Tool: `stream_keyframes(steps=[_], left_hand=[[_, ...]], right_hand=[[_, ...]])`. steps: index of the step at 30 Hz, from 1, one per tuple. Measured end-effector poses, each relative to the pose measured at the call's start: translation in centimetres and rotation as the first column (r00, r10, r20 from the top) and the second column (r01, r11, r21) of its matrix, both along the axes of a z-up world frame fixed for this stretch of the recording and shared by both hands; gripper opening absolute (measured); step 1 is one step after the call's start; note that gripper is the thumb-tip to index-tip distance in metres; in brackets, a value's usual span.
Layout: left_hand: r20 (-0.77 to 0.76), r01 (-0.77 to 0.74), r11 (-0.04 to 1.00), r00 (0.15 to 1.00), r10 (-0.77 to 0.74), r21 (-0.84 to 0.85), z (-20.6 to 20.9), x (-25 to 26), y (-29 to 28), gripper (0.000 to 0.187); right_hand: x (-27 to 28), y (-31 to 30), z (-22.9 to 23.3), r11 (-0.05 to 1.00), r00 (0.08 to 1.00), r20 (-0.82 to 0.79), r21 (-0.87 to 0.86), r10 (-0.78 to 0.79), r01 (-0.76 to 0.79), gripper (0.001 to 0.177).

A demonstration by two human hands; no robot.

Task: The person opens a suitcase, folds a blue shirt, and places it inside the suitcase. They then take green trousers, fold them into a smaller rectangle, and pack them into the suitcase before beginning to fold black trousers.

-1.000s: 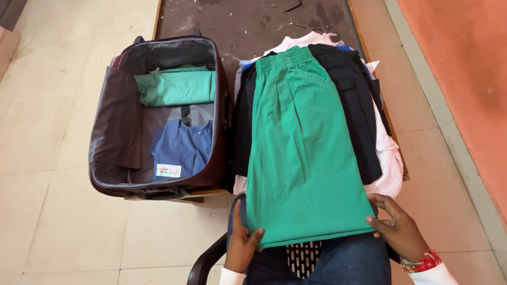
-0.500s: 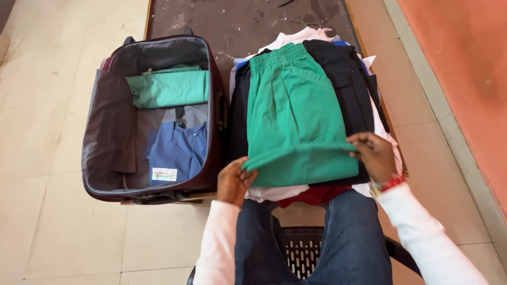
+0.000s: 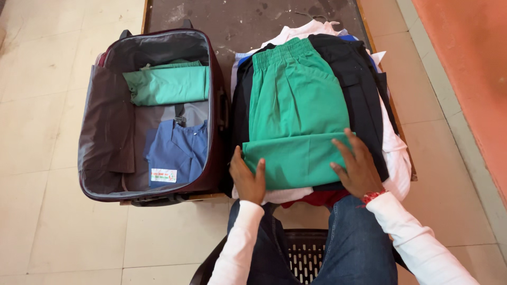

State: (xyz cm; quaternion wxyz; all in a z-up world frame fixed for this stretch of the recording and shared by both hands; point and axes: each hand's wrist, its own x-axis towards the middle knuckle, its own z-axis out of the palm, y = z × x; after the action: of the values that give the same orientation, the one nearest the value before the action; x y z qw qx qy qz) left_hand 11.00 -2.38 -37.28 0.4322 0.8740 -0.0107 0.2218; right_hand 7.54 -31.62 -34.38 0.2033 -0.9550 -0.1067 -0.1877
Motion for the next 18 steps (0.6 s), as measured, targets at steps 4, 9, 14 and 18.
stream_keyframes(steps=[4, 9, 14, 18], left_hand=[[-0.263, -0.042, 0.99, 0.965, 0.005, -0.136, -1.3, 2.8, 0.9, 0.053], [-0.377, -0.092, 0.994, 0.924, 0.065, -0.055, -1.2, 2.8, 1.9, 0.038], [-0.371, -0.109, 0.993, 0.924, 0.087, -0.039, -1.3, 0.0, 1.8, 0.033], [-0.419, -0.15, 0.988, 0.896, 0.144, 0.018, -1.4, -0.3, 1.5, 0.034]], right_hand=[[0.9, 0.0, -1.3, 0.926, 0.974, -0.053, 0.304, -0.22, 0.225, 0.063], [2.2, -0.3, -1.7, 0.871, 0.955, 0.002, 0.41, -0.298, 0.27, 0.042], [1.6, -0.3, -0.8, 0.81, 0.933, -0.134, 0.467, -0.333, 0.356, 0.028], [2.4, 0.2, -0.6, 0.809, 0.938, -0.14, 0.477, -0.316, 0.344, 0.028]])
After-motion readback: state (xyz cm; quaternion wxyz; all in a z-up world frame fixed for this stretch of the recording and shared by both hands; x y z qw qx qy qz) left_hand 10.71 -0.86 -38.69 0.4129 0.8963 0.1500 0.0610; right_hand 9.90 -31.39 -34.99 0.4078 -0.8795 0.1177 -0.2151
